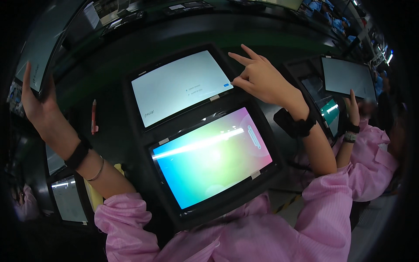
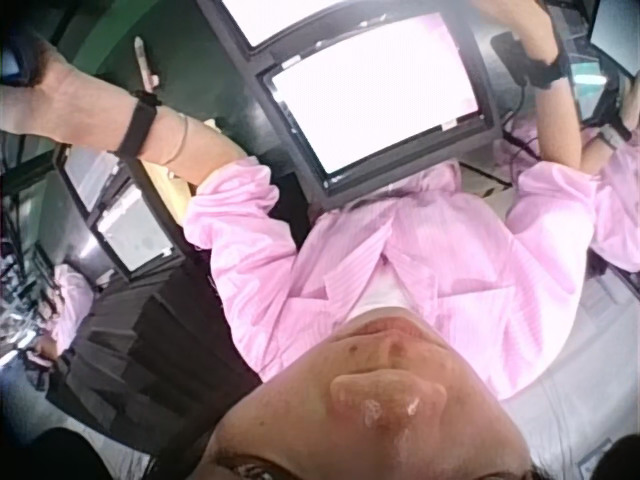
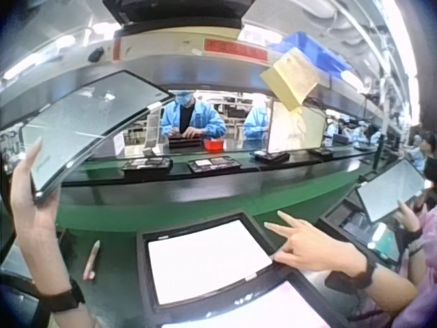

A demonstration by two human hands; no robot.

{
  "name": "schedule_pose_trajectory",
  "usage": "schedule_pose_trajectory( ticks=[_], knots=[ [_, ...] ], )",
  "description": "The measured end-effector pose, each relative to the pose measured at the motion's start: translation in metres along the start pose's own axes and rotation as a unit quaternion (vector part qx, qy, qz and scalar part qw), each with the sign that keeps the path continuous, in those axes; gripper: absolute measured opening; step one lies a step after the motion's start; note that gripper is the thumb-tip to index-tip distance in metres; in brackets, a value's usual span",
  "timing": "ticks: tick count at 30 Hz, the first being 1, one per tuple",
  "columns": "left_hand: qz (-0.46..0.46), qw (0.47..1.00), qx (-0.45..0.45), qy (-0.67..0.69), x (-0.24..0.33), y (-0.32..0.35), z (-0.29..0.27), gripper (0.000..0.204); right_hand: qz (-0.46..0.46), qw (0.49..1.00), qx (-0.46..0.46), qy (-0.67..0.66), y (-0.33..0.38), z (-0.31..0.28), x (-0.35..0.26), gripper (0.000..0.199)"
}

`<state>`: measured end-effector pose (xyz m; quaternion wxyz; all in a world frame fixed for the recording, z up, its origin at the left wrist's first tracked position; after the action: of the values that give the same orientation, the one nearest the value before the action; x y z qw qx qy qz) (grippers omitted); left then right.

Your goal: The person removes protective plastic films from tablet screens by hand, then checks the display functionality of each tablet.

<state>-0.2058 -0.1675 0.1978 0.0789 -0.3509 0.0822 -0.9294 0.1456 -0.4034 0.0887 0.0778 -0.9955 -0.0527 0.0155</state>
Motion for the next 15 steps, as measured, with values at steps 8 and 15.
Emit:
schedule_pose_trajectory(
  ticks=[8, 15],
  knots=[
    [-0.012, 0.999, -0.033, 0.028, 0.003, -0.007, -0.005, 0.033, -0.033, 0.999, 0.003, -0.026, -0.012, -0.006, -0.023, 0.032],
    [-0.015, 0.997, -0.053, 0.056, 0.003, -0.004, -0.001, 0.026, -0.235, 0.966, 0.04, -0.096, -0.059, 0.003, -0.125, 0.028]
  ],
)
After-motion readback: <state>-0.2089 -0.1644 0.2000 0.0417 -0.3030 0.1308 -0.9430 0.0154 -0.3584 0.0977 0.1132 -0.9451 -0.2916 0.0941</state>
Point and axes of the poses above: each hand's wrist, its own y-axis away from the middle knuckle, its own z-axis out of the palm, x = y × z, the point moved 9 cm from there along -y, towards the middle knuckle, and after that the axes turned 12 degrees about -z, right-handed, at the moved point
